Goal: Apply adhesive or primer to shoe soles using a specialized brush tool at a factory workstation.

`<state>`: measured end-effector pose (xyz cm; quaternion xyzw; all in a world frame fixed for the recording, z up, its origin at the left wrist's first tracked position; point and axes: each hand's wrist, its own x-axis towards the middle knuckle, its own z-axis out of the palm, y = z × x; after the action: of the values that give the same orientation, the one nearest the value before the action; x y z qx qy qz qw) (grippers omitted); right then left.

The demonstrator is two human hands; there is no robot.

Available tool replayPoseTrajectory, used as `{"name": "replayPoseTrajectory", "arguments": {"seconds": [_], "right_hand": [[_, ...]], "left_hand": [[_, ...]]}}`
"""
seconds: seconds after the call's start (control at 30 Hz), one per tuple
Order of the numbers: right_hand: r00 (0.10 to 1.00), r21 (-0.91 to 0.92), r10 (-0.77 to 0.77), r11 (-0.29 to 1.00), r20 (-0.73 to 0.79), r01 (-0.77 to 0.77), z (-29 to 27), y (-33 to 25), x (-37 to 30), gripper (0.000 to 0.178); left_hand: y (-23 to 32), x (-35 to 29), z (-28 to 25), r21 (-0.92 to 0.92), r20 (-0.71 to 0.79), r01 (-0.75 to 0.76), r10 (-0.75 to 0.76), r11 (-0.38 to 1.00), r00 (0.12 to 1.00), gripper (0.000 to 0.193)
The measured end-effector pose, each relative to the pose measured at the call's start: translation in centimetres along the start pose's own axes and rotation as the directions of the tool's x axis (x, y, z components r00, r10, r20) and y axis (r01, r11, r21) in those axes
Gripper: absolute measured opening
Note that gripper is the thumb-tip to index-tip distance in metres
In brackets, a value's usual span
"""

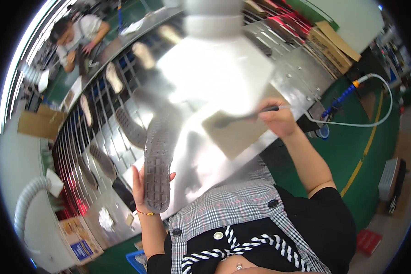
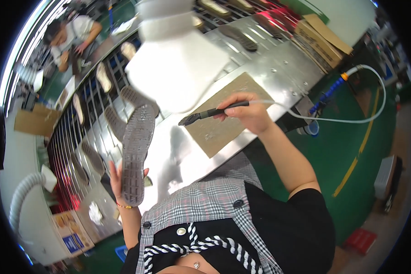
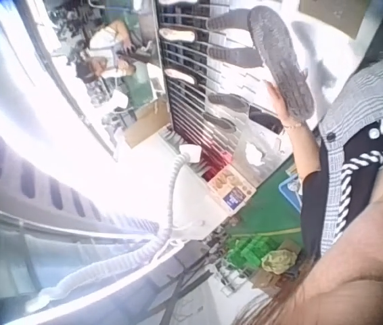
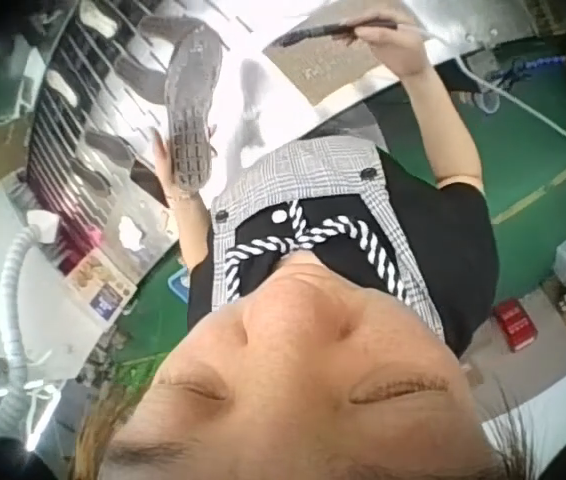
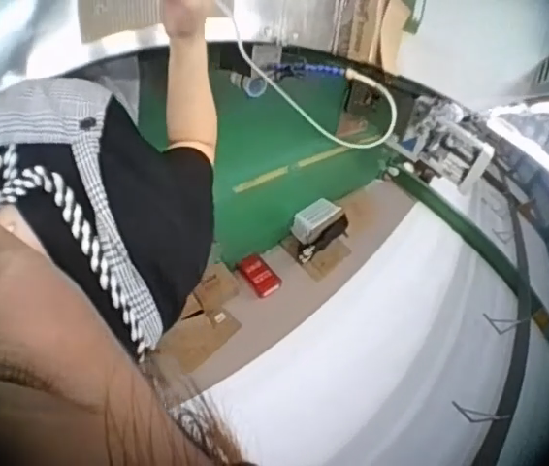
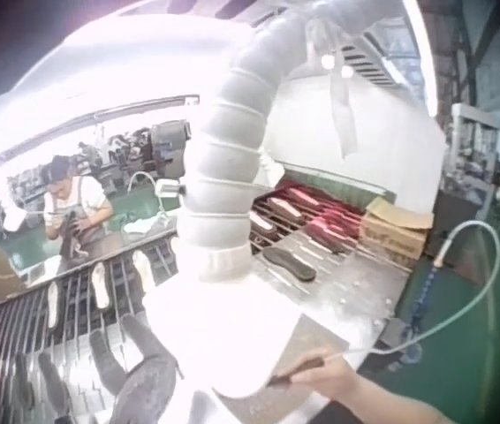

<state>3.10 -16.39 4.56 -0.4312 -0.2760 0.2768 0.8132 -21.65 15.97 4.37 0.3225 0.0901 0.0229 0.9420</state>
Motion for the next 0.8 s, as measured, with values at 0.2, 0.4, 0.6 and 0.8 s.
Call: {"name": "replayPoseTrajectory", "arguments": {"seconds": [0.2,0.4,0.6,0.8], "right_hand": [[0.934,0.272,-0.012,0.955,-0.356,0.116,-1.6,2.1,-6.3,0.023],[0.884,0.268,-0.053,0.943,-0.465,0.198,-2.6,0.2,-9.1,0.022],[0.874,0.269,-0.06,0.939,-0.482,0.214,-2.8,-1.0,-9.6,0.022],[0.856,0.29,-0.001,0.941,-0.517,0.176,-4.2,-0.3,-10.1,0.023]], "left_hand": [[-3.2,11.9,0.0,0.205,-0.221,0.174,-0.128,0.963,0.967,0.062],[-3.7,30.3,8.1,0.059,0.038,0.082,-0.084,0.995,0.996,0.059],[-8.6,38.5,-0.8,0.878,-0.407,0.473,0.636,0.074,0.655,0.081],[-9.0,40.8,-0.1,0.797,-0.562,0.361,0.376,0.484,0.737,0.056]]}}
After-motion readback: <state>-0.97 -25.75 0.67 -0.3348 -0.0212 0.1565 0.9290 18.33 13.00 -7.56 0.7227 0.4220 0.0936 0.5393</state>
